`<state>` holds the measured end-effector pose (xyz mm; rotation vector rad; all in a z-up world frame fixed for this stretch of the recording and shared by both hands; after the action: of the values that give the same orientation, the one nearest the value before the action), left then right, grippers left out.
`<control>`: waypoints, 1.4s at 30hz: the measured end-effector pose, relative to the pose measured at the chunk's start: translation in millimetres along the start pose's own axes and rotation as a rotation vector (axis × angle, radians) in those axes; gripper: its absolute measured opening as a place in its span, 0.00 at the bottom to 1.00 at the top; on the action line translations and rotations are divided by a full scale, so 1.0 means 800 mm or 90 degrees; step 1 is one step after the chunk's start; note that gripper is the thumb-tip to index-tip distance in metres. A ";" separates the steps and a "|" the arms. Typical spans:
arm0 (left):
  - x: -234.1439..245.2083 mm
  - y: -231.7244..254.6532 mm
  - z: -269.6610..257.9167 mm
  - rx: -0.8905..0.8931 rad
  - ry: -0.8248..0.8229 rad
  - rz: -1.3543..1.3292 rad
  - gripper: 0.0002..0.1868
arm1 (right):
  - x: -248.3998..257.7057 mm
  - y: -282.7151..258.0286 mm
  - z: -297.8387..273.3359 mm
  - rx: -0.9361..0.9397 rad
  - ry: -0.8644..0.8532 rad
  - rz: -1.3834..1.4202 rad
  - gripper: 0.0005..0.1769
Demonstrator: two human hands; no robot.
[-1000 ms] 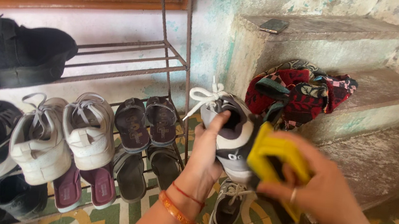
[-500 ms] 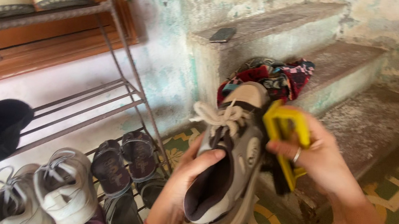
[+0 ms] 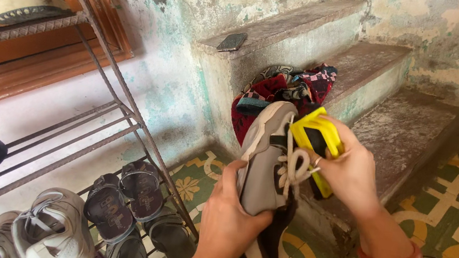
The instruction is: The person cleans a pair of white sneakers using a yellow brush. They scrub the exterior and interior of the shoes, then place them on a metal shoe rack. The person repeats the process with a second pair of sneakers.
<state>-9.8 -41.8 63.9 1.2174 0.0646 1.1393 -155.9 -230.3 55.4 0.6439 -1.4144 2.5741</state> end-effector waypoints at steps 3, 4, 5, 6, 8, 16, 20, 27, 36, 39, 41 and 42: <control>0.003 0.002 0.001 -0.105 0.056 0.028 0.45 | -0.025 -0.013 -0.001 0.071 -0.204 0.255 0.40; 0.004 0.001 -0.001 -0.146 0.075 0.039 0.43 | -0.024 -0.019 -0.001 0.113 -0.205 0.250 0.39; 0.002 0.000 -0.004 -0.189 0.077 0.072 0.42 | -0.023 -0.025 -0.002 0.155 -0.206 0.244 0.37; 0.001 0.000 -0.004 -0.237 0.079 0.106 0.41 | -0.020 -0.033 -0.002 0.200 -0.201 0.241 0.36; -0.008 0.002 -0.007 -0.319 0.076 0.170 0.37 | 0.001 -0.022 0.007 0.081 -0.036 0.240 0.35; -0.033 0.005 -0.029 -0.471 0.109 0.345 0.19 | -0.002 -0.034 -0.010 -0.037 -0.210 -0.208 0.43; -0.034 0.008 -0.033 -0.505 0.108 0.378 0.18 | 0.017 -0.044 -0.004 -0.026 -0.054 -0.324 0.46; -0.028 0.009 -0.034 -0.520 0.112 0.372 0.13 | 0.011 -0.041 -0.002 0.050 -0.020 -0.037 0.35; -0.002 -0.014 -0.001 -0.122 0.053 -0.001 0.30 | -0.007 -0.017 0.011 0.186 -0.080 0.261 0.36; 0.001 -0.032 0.003 0.048 0.029 -0.107 0.28 | -0.010 -0.002 0.011 0.133 -0.023 0.209 0.36; 0.004 -0.039 0.001 0.104 0.048 -0.154 0.27 | -0.031 -0.009 0.007 0.170 -0.200 0.166 0.41; 0.009 -0.041 0.002 0.113 0.068 -0.173 0.25 | -0.043 -0.013 0.001 0.186 -0.285 0.144 0.43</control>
<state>15.9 -34.6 43.0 1.2596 0.4074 0.9737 -120.9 -222.5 49.2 1.2347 -1.2874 2.9811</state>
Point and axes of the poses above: each hand's wrist, its own z-axis towards the middle knuckle, its own x-axis out of the back of the hand, y = z × x, the point moved 7 cm from there along z, towards the middle knuckle, and after that the axes turned 11 degrees about -z, right-handed, at the moved point
